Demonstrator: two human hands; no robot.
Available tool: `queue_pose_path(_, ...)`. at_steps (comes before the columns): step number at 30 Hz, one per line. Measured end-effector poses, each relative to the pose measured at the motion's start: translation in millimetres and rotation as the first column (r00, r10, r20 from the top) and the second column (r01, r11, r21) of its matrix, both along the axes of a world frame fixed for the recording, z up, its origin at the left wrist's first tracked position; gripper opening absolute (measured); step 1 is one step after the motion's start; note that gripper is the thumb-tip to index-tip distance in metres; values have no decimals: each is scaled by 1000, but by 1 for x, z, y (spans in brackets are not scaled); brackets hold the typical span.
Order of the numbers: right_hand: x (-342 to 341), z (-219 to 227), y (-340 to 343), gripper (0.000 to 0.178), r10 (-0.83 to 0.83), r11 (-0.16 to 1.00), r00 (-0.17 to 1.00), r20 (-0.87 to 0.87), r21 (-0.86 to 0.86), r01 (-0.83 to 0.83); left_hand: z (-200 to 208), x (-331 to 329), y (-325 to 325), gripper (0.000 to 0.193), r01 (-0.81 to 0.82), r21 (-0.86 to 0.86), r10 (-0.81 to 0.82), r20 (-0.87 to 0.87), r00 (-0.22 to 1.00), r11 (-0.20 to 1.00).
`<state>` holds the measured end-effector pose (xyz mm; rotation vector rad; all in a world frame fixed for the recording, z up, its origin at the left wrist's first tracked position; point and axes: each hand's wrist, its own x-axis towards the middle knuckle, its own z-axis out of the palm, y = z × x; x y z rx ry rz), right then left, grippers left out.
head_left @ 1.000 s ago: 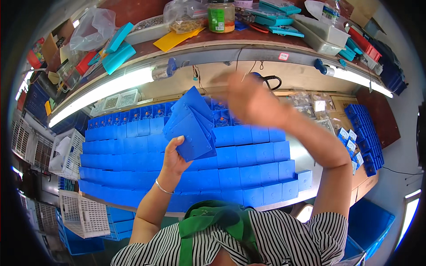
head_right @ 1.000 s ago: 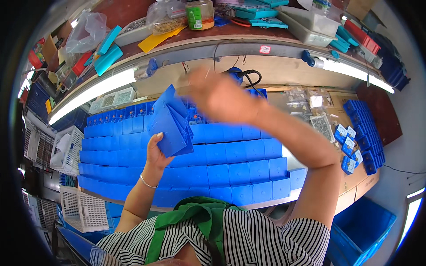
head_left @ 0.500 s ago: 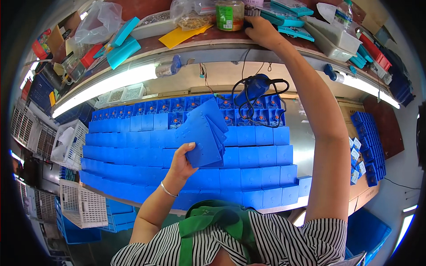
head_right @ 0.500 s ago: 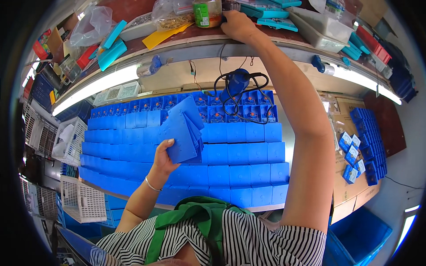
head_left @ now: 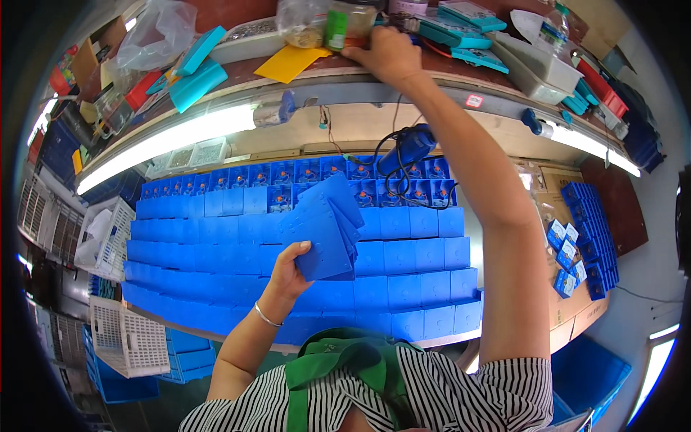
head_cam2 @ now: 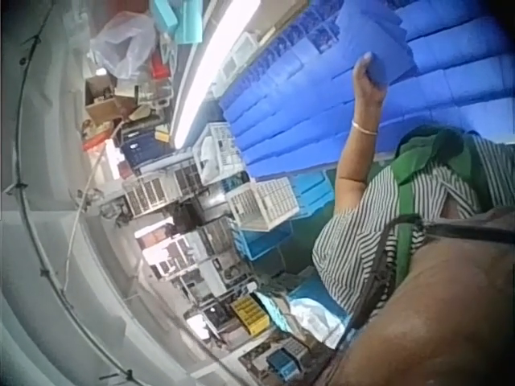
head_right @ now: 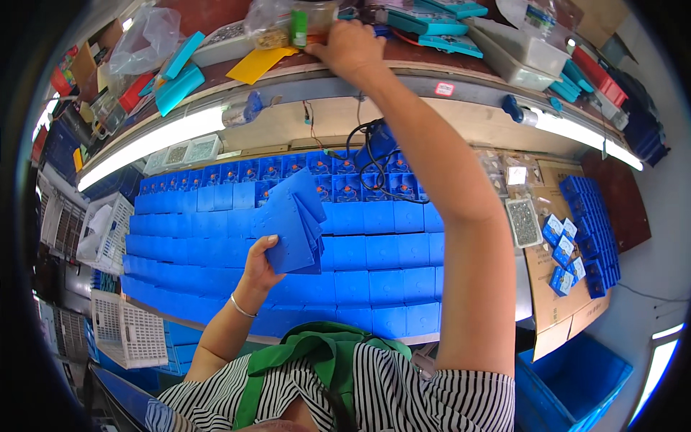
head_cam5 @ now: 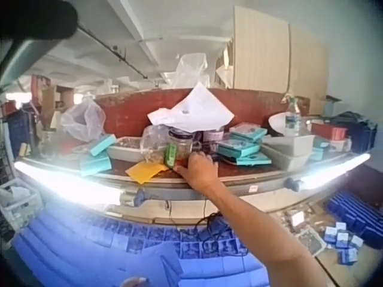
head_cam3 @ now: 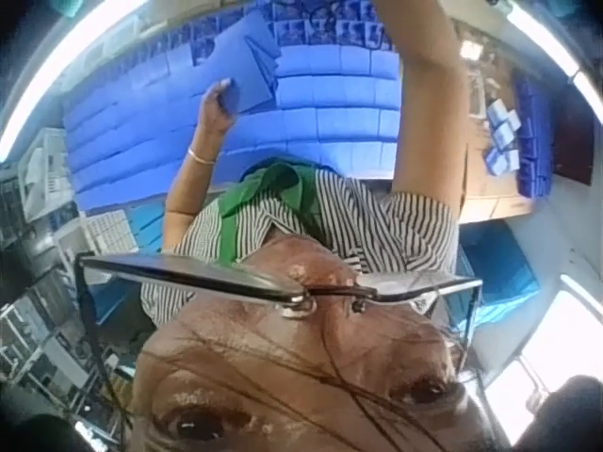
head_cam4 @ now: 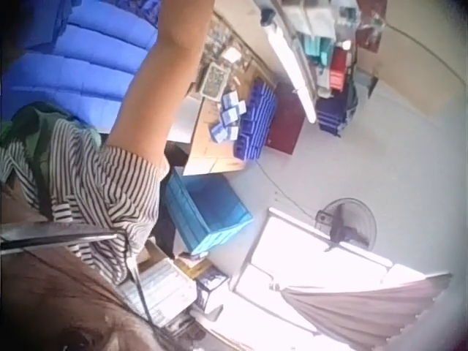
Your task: The person is placing blue plastic lids onto components arranged within blue storage trays on a workbench.
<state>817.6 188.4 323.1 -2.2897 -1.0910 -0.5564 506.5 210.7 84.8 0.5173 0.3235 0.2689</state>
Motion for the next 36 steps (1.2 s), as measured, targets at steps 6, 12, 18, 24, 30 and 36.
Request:
queue_pose_path(6, -14, -1, 5, 62, 21, 1000, 998, 52, 1, -21, -6, -1, 1, 35, 19, 16, -18, -17, 1000, 1000)
queue_pose_path(12, 16, -4, -13, 55, 142, 990, 990, 7, 14, -142, -5, -6, -3, 36, 20, -11, -21, -39, 999, 1000)
queue_pose_path(18, 87, -4, -33, 27, 193, 977, 956, 223, 48, -208, -16, -8, -2, 37, 29, -52, -31, -31, 999, 998)
queue_pose_path(24, 87, 14, -37, 35, 236, 972, 945, 224, -51, -231, -20, -8, -5, 36, 50, -79, -53, -43, 998, 996)
queue_pose_path(30, 111, 10, -29, 38, 270, 962, 907, 322, -132, -239, -23, -8, -6, 36, 70, -81, -74, -43, 996, 994)
queue_pose_path(36, 105, 19, -34, 26, 236, 952, 911, 337, -268, -148, -21, -10, -8, 38, 62, -80, -68, -69, 995, 995)
